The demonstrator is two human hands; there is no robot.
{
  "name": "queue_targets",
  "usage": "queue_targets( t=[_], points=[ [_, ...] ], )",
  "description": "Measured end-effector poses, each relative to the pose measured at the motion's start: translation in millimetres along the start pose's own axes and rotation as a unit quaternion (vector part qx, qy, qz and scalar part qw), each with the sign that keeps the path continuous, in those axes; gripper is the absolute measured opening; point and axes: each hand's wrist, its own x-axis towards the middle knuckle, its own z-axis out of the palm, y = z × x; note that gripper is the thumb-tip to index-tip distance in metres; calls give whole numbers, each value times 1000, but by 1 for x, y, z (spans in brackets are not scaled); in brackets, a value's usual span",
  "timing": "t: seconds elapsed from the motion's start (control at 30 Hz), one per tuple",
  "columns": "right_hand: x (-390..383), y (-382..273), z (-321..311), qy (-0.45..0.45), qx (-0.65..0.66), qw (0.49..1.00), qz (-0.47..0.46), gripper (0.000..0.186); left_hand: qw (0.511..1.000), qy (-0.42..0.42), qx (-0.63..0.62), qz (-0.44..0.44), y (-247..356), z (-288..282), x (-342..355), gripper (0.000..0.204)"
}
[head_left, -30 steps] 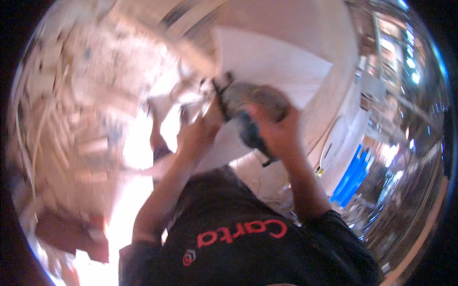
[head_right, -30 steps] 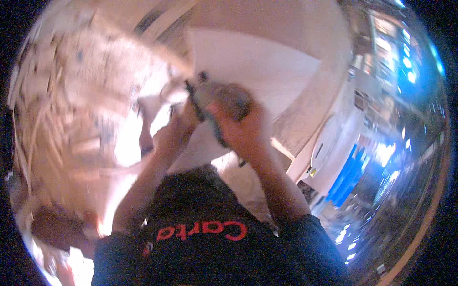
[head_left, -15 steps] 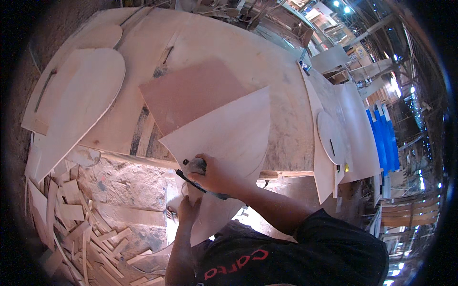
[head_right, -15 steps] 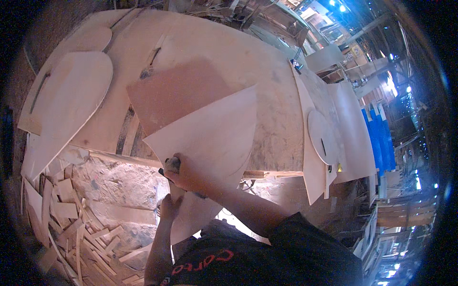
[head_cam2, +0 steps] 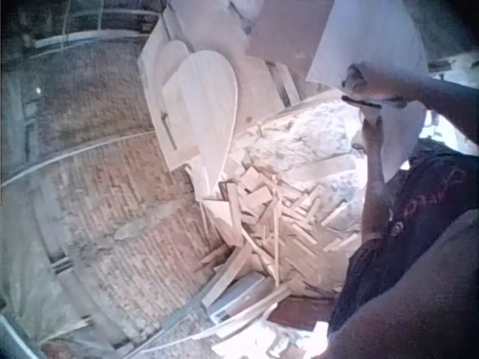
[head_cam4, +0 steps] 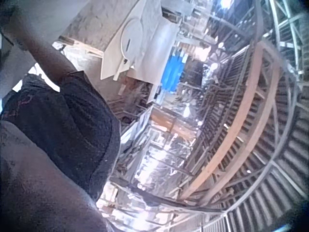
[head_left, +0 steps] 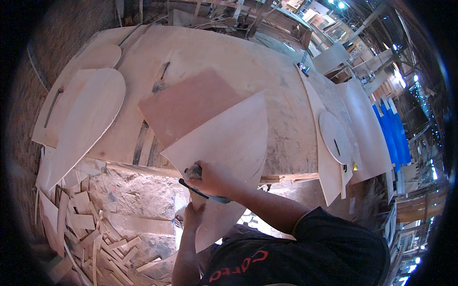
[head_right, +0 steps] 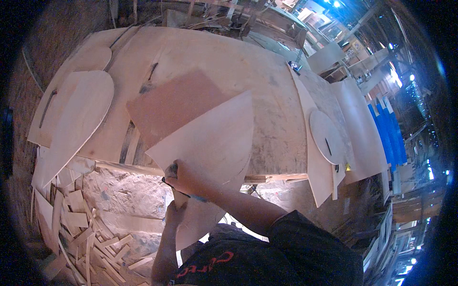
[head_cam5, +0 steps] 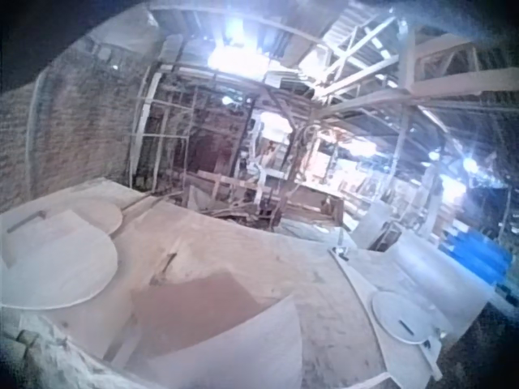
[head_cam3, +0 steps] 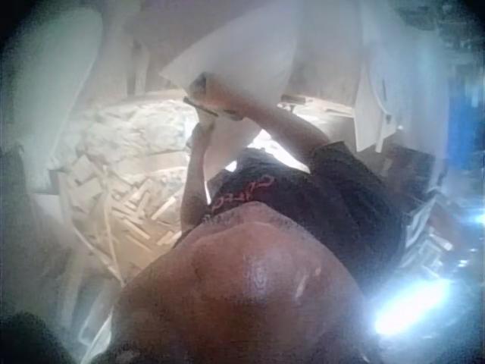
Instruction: The person uses a jigsaw to cut a curved shape from a large sheet of plywood. They guide the tool along a marked line, periodically repositioning the sheet and removing cut-off pieces.
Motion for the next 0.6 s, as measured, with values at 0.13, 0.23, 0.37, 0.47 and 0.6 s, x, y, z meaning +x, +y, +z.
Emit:
queue_targets(
  t=[0.13, 0.23, 0.37, 0.47, 0.6],
  points=[
    [-1, 17, 6, 20, -10, 1000, -22, 68, 999, -12, -35, 4, -6, 13, 1, 45],
    [-1, 27, 11, 6, 9, 1000, -20, 67, 996, 24, 78, 45, -17, 28, 8, 43],
    [-5, 34, -2, -45, -52, 998, -7, 54, 993, -16, -77, 86, -22, 40, 1, 40],
    [-26, 23, -34, -63, -54, 996, -11, 45, 995, -25, -88, 43, -16, 48, -4, 37],
    [-35, 25, -49, -69, -26, 997, -19, 39, 998, -1, -51, 39, -16, 51, 1, 37]
  ],
)
